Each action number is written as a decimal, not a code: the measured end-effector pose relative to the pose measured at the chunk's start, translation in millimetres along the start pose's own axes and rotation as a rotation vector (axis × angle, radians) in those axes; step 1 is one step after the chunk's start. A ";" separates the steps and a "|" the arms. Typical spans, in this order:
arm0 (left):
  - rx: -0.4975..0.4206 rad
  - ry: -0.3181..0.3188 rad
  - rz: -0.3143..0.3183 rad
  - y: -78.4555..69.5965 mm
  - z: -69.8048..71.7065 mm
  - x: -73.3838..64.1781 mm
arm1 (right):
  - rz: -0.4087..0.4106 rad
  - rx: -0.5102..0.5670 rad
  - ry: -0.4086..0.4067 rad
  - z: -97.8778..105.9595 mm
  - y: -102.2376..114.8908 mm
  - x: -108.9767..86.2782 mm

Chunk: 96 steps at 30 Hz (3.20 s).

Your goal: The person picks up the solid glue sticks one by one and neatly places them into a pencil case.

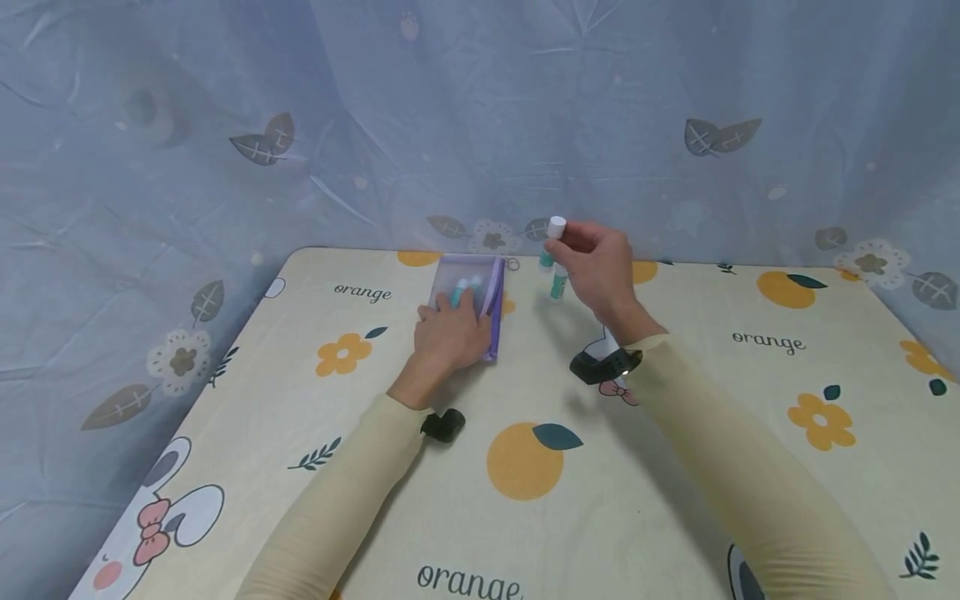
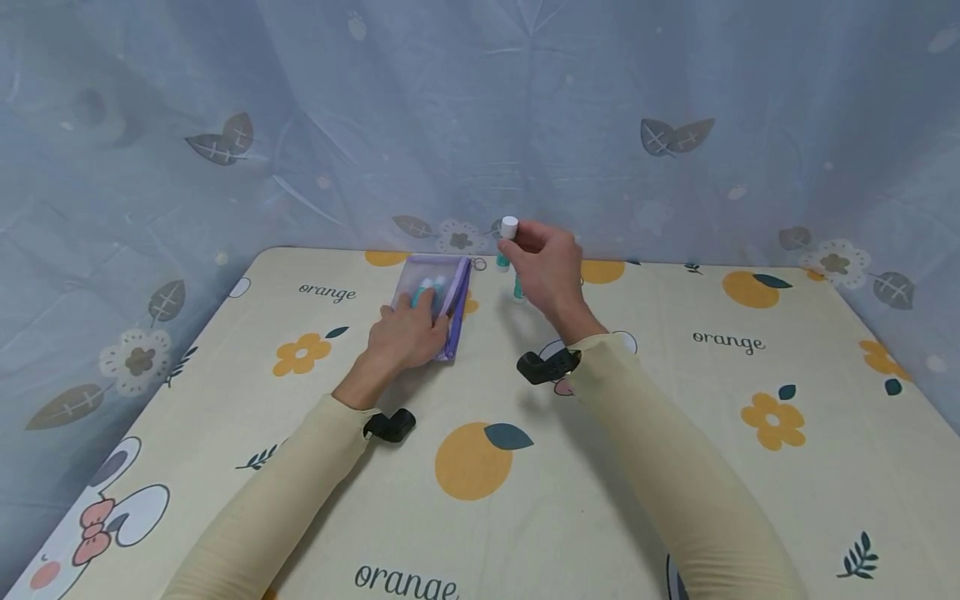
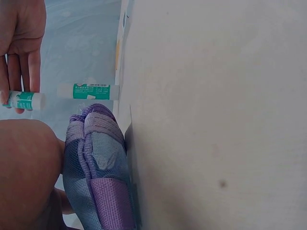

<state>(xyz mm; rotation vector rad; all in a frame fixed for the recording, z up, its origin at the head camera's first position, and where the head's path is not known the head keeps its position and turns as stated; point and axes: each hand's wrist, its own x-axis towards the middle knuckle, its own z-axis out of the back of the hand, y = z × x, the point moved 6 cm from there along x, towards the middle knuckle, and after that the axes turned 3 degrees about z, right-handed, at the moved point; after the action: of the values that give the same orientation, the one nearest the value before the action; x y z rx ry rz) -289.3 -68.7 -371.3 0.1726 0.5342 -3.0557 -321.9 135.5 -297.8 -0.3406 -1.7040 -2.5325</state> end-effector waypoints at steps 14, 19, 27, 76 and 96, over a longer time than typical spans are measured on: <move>0.011 -0.003 0.002 -1.2 1.0 1.0 | -0.036 0.035 0.039 -14.0 -0.8 -0.3; 0.012 0.003 0.009 -1.1 1.4 1.2 | -0.043 0.048 0.044 -21.3 -2.6 -0.8; 0.008 0.016 0.021 0.1 1.2 2.2 | -0.047 0.048 0.045 -31.6 -0.6 -3.4; 0.015 0.010 0.033 0.7 0.1 1.3 | -0.109 -0.041 0.136 -77.3 -41.8 -19.5; 0.010 0.012 0.037 0.9 0.0 1.3 | -0.116 -0.024 0.137 -83.2 -44.4 -20.2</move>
<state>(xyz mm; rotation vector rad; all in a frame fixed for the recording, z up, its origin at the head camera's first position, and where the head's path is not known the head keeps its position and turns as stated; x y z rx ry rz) -290.5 -69.6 -371.8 0.1992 0.5098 -3.0237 -322.3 74.4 -372.5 -0.0693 -1.6909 -2.5896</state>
